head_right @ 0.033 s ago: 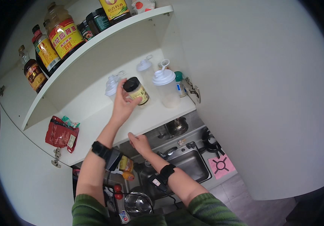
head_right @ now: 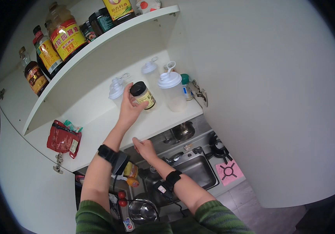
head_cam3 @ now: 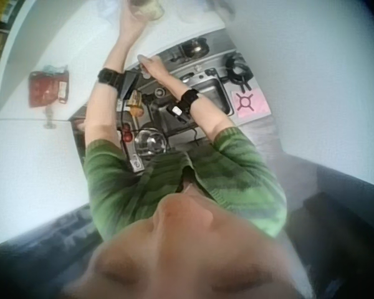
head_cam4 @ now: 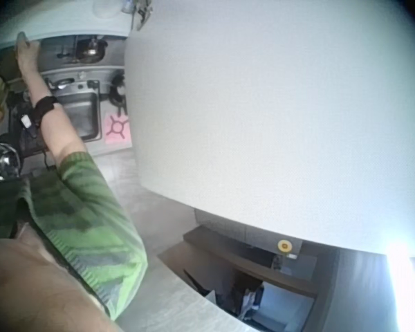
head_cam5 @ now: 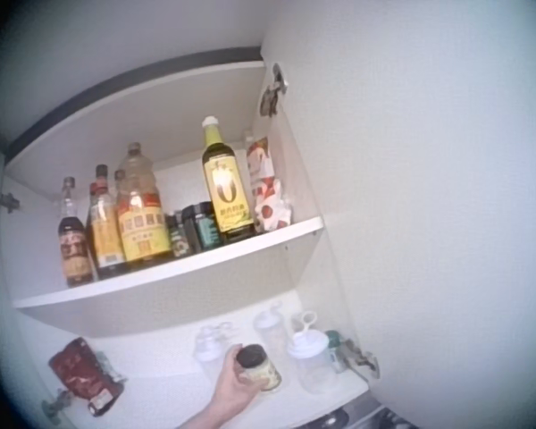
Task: The person moves a bowl and pitcher between rooms, then returns to the kitchen to reorganize items in an overhead cabinet. They rearrange spice jars and packets on the shelf, then place a stove grate on the counter and handle a small snack item.
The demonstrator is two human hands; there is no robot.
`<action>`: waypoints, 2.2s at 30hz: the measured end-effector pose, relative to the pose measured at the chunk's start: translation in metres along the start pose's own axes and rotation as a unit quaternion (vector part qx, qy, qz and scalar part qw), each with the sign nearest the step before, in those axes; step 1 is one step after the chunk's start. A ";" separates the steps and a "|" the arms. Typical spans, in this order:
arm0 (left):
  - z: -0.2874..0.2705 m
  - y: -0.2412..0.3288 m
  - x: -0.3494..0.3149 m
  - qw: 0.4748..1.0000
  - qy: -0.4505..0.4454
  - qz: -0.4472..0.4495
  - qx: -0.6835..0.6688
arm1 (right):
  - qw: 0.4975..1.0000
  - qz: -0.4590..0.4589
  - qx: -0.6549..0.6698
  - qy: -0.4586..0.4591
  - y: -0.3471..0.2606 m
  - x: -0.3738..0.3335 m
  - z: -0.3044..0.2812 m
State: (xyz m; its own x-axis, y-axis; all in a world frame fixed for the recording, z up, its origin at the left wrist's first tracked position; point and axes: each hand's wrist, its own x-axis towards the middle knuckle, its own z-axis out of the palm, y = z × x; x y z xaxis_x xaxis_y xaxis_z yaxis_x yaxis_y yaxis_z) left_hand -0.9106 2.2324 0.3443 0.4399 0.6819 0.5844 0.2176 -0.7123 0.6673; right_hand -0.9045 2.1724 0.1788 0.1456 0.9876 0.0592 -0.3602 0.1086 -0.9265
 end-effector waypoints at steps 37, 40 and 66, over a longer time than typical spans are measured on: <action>0.075 -0.012 -0.041 0.994 0.016 -0.068 -0.084 | 0.993 -0.112 0.015 -0.043 -0.003 -0.008 -0.007; 0.043 -0.010 -0.061 0.997 0.039 -0.058 -0.026 | 0.994 -0.075 -0.079 0.030 -0.011 -0.004 0.001; 0.017 0.026 -0.127 0.993 0.068 -0.085 -0.046 | 0.941 0.298 0.024 -0.160 0.051 -0.144 -0.162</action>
State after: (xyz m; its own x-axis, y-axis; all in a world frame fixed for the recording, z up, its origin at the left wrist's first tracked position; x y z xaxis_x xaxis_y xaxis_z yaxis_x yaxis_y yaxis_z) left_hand -0.9460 2.1243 0.2798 0.2801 0.8121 0.5118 0.1948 -0.5702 0.7981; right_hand -0.7944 2.0177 0.0625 -0.3769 0.8577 -0.3498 -0.3328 -0.4778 -0.8130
